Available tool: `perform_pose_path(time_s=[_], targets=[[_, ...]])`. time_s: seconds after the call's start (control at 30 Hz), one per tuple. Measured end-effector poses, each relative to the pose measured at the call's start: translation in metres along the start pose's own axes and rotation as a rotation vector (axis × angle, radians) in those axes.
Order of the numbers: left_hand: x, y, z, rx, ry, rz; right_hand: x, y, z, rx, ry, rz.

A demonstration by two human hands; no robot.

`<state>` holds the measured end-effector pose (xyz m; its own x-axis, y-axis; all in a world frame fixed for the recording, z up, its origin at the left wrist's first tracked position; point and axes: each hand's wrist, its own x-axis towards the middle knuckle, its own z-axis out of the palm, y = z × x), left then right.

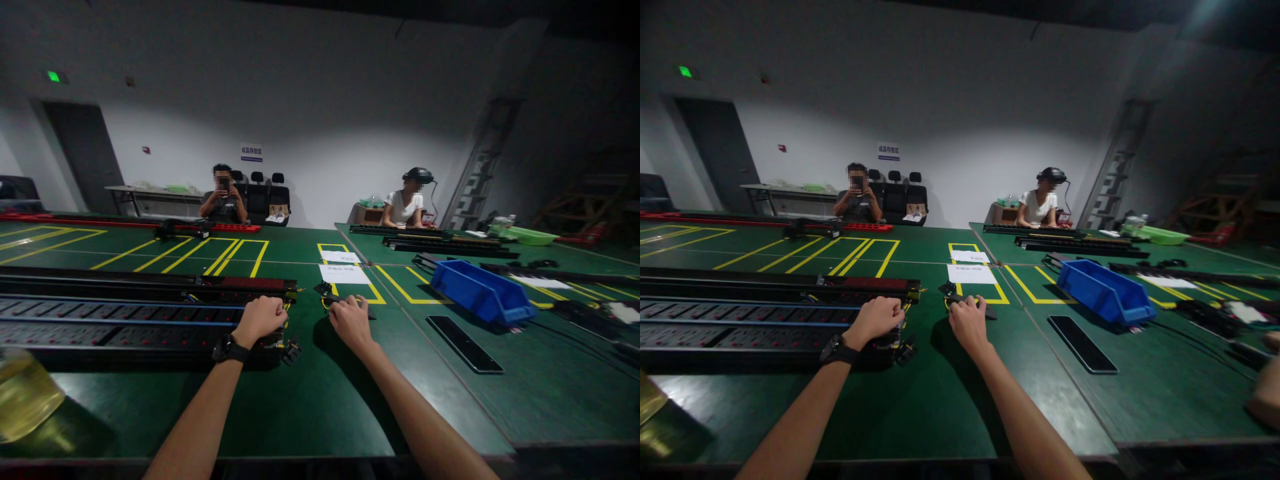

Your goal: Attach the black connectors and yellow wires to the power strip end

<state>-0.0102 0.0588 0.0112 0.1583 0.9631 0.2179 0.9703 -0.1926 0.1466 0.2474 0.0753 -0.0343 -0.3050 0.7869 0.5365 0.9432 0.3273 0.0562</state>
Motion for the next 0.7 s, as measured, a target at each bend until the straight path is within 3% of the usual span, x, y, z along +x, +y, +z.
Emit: perform_pose_path(time_s=[0.23, 0.4, 0.53, 0.7], targets=[[0.0, 0.0, -0.001, -0.007, 0.006, 0.001, 0.002, -0.004, -0.002, 0.18, 0.162, 0.026], [-0.002, 0.007, -0.007, -0.094, 0.037, 0.017, 0.0, -0.015, 0.002, 0.537, 0.241, -0.019], [-0.004, 0.017, -0.011, -0.328, 0.016, 0.155, -0.005, -0.038, 0.007, 0.86, 0.182, -0.019], [-0.005, 0.025, -0.008, -0.463, -0.032, 0.309, -0.007, -0.054, 0.008, 1.145, 0.058, 0.13]])
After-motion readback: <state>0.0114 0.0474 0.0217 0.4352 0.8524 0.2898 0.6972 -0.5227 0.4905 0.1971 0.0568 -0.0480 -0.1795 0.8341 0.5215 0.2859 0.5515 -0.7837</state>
